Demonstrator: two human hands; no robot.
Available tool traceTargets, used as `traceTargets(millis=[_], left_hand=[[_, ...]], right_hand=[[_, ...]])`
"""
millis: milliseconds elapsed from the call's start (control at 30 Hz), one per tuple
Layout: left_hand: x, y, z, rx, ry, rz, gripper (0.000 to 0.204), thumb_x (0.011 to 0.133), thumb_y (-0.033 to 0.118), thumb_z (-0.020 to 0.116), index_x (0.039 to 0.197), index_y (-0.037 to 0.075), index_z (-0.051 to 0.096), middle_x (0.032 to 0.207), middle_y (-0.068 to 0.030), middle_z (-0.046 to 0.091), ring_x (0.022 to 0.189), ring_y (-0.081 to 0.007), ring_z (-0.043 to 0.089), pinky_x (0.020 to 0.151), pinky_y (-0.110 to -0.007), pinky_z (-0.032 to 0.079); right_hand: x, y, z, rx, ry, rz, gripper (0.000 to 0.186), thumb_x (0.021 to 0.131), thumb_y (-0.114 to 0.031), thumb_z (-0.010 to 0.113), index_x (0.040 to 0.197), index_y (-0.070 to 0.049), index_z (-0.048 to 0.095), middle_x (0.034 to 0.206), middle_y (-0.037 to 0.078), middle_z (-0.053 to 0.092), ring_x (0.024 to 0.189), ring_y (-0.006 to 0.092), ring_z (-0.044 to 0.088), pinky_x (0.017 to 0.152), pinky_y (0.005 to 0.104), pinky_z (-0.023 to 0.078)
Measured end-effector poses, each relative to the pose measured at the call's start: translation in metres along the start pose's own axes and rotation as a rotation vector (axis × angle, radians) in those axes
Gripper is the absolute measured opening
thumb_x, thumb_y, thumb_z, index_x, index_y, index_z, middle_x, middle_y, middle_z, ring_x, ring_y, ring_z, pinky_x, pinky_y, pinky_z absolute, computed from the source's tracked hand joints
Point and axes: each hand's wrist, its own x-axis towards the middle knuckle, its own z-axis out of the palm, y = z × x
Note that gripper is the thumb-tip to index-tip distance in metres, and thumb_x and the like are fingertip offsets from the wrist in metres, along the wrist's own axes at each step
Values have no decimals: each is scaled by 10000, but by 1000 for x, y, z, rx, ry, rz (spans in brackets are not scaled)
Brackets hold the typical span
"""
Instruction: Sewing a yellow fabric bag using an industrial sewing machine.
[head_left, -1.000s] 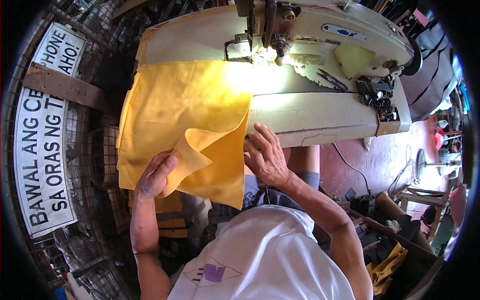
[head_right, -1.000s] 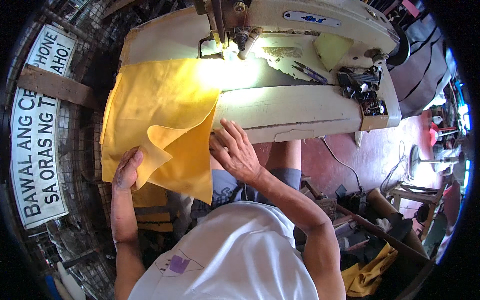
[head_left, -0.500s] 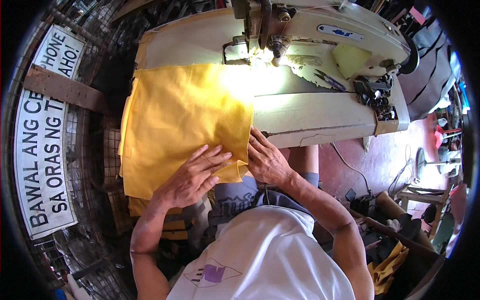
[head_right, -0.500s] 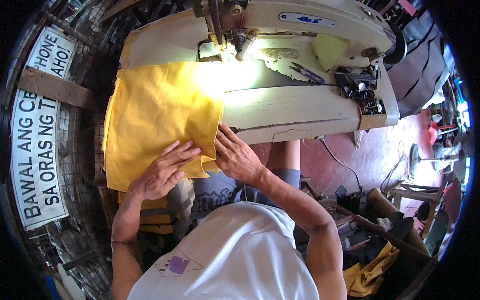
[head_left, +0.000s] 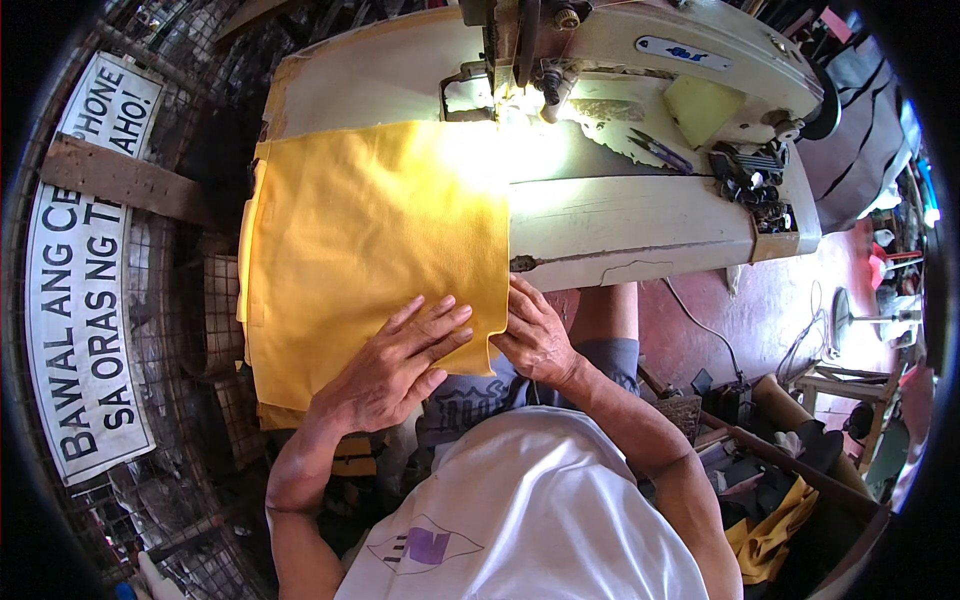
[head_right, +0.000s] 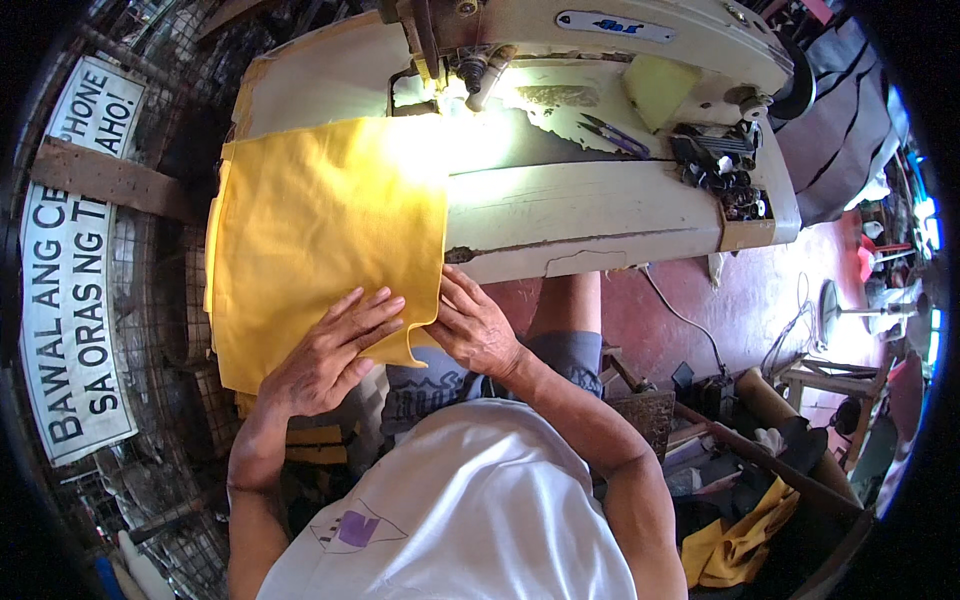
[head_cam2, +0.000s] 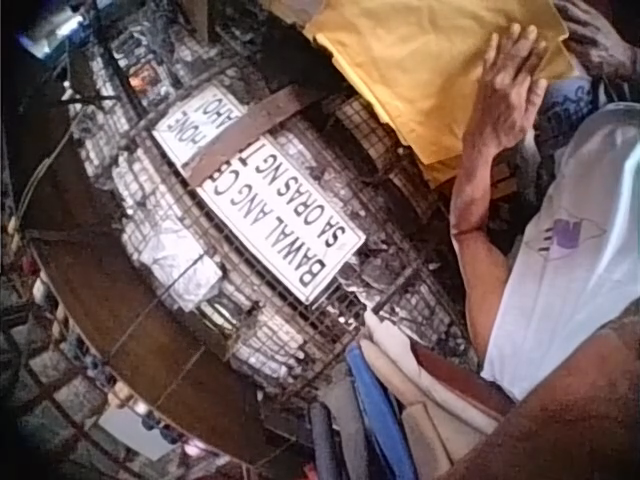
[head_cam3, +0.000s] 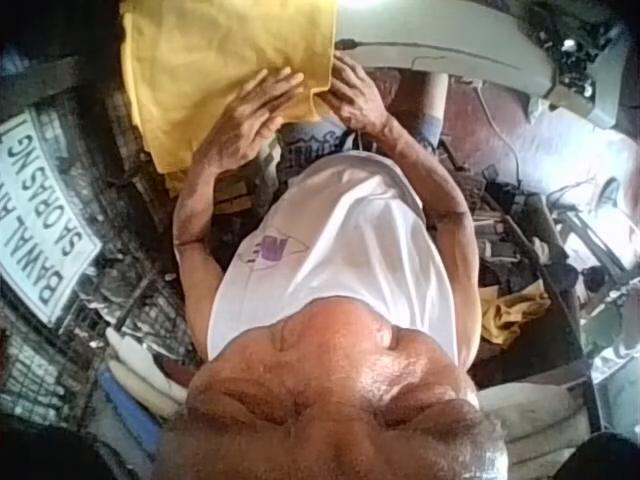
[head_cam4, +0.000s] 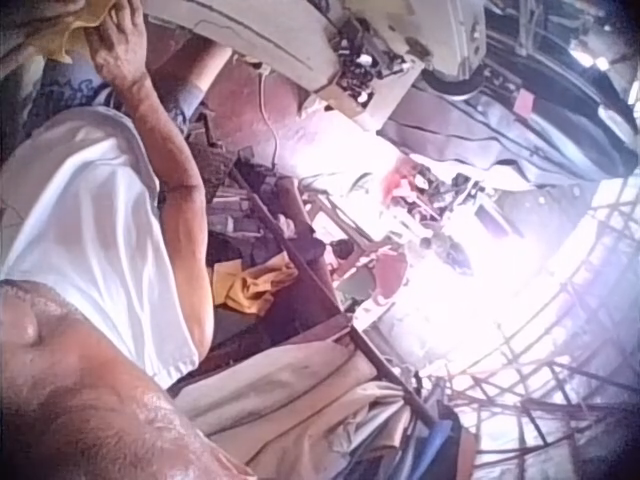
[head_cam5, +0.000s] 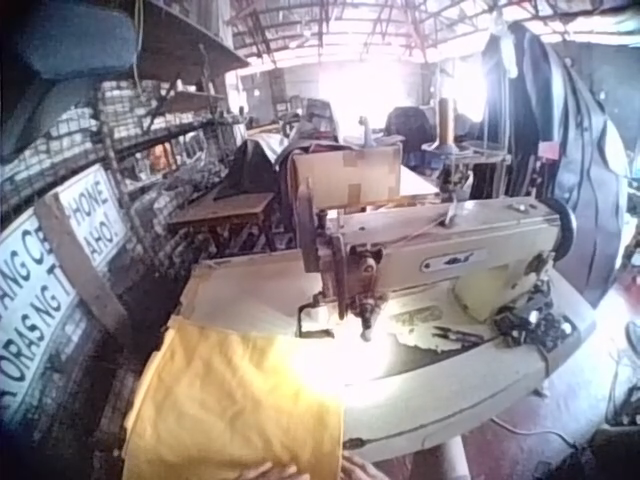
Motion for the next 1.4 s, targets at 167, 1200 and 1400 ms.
traceTargets(millis=[167, 1200, 1400], left_hand=[[3, -6, 9, 87, 3, -5, 447, 1010, 207, 491, 1406, 1, 503, 1508, -152, 438, 1436, -313, 358, 1204, -500, 228], [147, -93, -8, 491, 483, 53, 357, 868, 209, 630, 1164, 13, 594, 1291, -205, 555, 1295, -367, 466, 1117, -490, 344], [150, -85, -15, 444, 474, 65, 359, 847, 207, 640, 1140, 0, 610, 1278, -192, 561, 1306, -338, 462, 1115, -481, 347]], right_hand=[[-3, 1, 1, 32, 9, 5, 316, 695, -192, 623, 945, -20, 709, 1220, 166, 598, 1280, 370, 502, 1130, 526, 383], [21, 12, -47, 99, -14, 222, 438, 726, -70, 651, 1160, -32, 684, 1176, 125, 685, 1186, 302, 628, 1062, 474, 464], [25, 13, -55, 138, -38, 223, 438, 733, -41, 655, 1169, -13, 674, 1170, 143, 683, 1181, 313, 631, 1059, 473, 471]])
